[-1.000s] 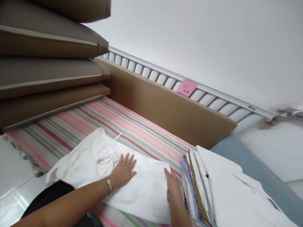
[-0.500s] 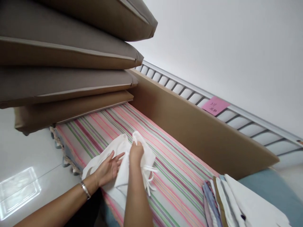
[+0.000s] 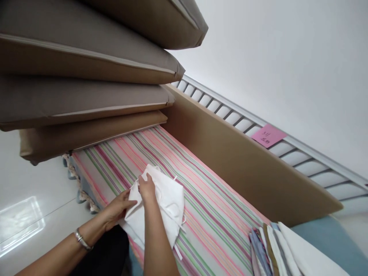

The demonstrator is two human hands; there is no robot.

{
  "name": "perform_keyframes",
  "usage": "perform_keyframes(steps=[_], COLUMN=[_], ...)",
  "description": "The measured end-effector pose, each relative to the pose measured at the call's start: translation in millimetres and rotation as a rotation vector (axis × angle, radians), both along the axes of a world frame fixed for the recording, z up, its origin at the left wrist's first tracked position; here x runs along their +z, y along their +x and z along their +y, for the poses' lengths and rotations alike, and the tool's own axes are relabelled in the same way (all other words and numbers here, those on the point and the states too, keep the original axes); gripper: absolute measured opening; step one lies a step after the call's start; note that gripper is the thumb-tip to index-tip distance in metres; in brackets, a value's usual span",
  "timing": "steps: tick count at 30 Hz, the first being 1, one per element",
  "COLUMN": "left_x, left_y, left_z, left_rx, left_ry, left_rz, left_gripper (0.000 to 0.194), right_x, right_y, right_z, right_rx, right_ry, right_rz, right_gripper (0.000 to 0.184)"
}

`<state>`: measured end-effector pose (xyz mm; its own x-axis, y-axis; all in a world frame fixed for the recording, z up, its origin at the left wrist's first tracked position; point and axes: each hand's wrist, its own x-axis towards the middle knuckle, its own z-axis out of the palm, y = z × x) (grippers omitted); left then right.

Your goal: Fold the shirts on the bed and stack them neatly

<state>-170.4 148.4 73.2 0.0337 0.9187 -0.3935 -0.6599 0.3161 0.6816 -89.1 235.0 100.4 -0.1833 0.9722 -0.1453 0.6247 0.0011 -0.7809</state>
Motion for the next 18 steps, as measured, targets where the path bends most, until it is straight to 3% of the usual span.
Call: perform_keyframes(steps=[2,4,6,8,10,12,13,16,18], left_x=[-5.7,-12.0,-16.3,-15.9,-9.3,1.1,5.7,7.5,-4.6], left_y=[-5.1,-13.0,-22.2,-30.1,-32.4,-25.0,-17.6,11.7,25.5], left_z=[-0.3,-2.0,-5.2,-9.5,-14.2,-17.4,-17.8,-12.6,-6.3], left_rx=[0.041,0.043,0.007,0.028,0.161,0.286,0.287,0.076,-0.056], left_ry=[-0.046,-0.055,-0.040,-0.019,0.076,0.272,0.390,0.621,0.588], left_rz=[0.110,0.175,0.243,0.439,0.776,1.105,1.224,1.456,1.589], left_gripper=[0.068,0.065,0.063,0.060,0.053,0.046,0.044,0.043,0.044], right_x=[19.8,36.6,40.9,28.0,1.4,-29.2,-42.5,-65.2,-65.8], right_y=[13.6,37.9,68.8,98.0,118.0,125.6,125.6,119.5,117.5], right_z=[-18.7,-34.0,-39.3,-35.1,-28.0,-24.4,-24.6,-30.1,-32.9], right_rx=[0.014,0.009,-0.017,-0.052,-0.064,-0.045,-0.029,0.000,0.008], right_ry=[0.041,0.209,0.382,0.441,0.405,0.326,0.293,0.257,0.255], right_rz=[0.072,0.088,-0.009,-0.217,-0.449,-0.647,-0.719,-0.820,-0.817], right_gripper=[0.048,0.043,0.047,0.054,0.056,0.051,0.049,0.048,0.049])
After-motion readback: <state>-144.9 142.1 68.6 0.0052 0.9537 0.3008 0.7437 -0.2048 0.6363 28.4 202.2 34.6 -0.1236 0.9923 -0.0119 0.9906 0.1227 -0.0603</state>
